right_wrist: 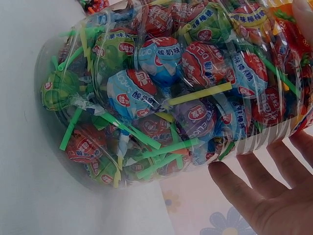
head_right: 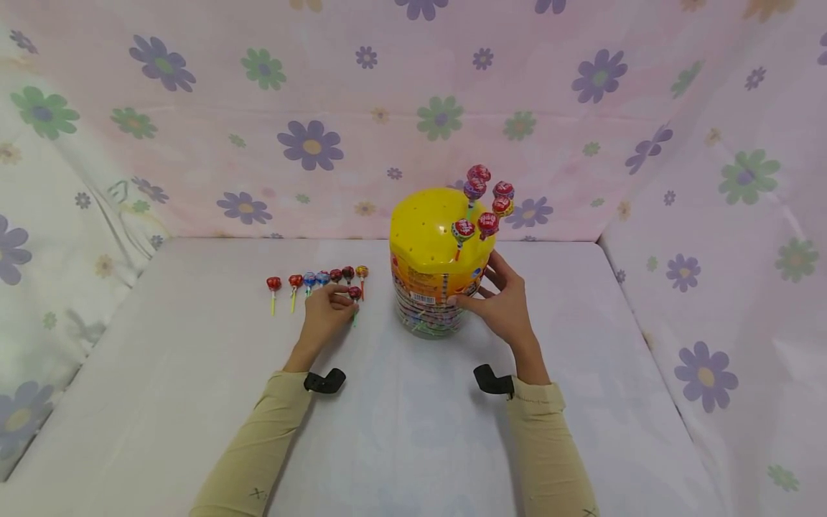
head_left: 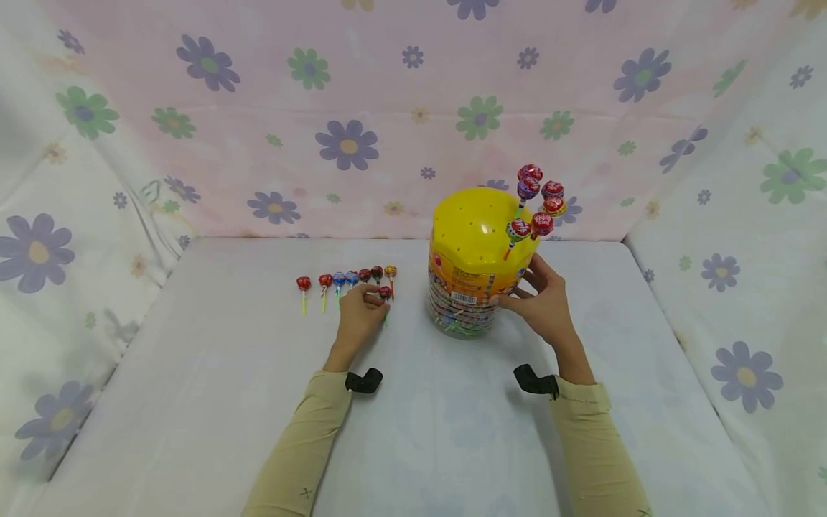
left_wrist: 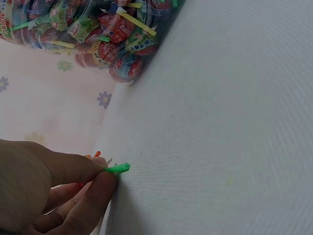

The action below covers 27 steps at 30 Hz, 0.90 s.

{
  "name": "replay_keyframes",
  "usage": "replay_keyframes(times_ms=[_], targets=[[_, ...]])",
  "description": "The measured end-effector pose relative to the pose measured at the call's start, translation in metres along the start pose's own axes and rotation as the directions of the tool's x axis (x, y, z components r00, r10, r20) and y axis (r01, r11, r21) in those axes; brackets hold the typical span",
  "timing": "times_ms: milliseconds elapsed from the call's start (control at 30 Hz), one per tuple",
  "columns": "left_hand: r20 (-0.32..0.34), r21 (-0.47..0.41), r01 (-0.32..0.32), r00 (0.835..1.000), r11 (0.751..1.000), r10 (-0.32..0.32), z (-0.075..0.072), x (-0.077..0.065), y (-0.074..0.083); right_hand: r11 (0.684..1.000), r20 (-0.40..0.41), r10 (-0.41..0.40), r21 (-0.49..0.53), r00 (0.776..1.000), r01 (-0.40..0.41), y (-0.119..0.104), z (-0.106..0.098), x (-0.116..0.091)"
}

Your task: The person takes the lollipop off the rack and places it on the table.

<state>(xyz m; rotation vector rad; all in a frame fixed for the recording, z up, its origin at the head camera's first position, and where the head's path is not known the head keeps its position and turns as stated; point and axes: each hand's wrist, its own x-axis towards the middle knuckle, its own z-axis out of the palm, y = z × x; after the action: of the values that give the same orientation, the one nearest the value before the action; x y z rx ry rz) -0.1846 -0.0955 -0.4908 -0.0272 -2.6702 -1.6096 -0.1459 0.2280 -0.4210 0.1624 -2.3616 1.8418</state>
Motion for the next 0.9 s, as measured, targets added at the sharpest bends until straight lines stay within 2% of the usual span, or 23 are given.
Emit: replay_keyframes(times_ms=[167,267,400,533,633,733,800,900], targets=[[-0.004,0.034,-0.007,1.0,0.999,0.007,-0.007,-0.001,0.004,1.0,0.001,0.0,0.0,1.0,0.0,-0.001,0.0,0.0],[0.002,0.023,-0.02,1.0,1.0,0.02,-0.016,-0.001,0.01,1.0,0.002,0.001,-0.001,1.0,-0.001,-0.001,0.0,0.0],[0.012,-0.044,-0.107,0.994,0.993,0.108,-0.03,0.0,0.027,1.0,0.002,0.002,-0.002,1.0,-0.002,-0.001,0.0,0.0],[-0.027,-0.114,-0.237,0.972,0.965,0.235,-0.039,-0.001,0.05,1.0,0.001,0.002,-0.003,1.0,-0.002,-0.001,-0.001,0.0],[-0.06,-0.212,-0.305,0.952,0.928,0.299,-0.038,-0.006,0.071,1.0,0.002,0.002,-0.001,1.0,-0.002,0.0,-0.001,0.0],[-0.09,-0.327,-0.357,0.933,0.875,0.347,-0.034,-0.013,0.095,1.0,0.003,0.001,0.002,1.0,-0.001,0.0,-0.001,0.0],[-0.109,-0.389,-0.4,0.915,0.83,0.389,-0.028,-0.019,0.111,1.0,0.003,0.001,0.004,1.0,-0.001,-0.001,-0.001,0.0],[-0.138,-0.426,-0.471,0.878,0.773,0.459,-0.018,-0.027,0.132,1.0,0.006,0.0,0.006,1.0,0.0,-0.002,0.0,0.0]])
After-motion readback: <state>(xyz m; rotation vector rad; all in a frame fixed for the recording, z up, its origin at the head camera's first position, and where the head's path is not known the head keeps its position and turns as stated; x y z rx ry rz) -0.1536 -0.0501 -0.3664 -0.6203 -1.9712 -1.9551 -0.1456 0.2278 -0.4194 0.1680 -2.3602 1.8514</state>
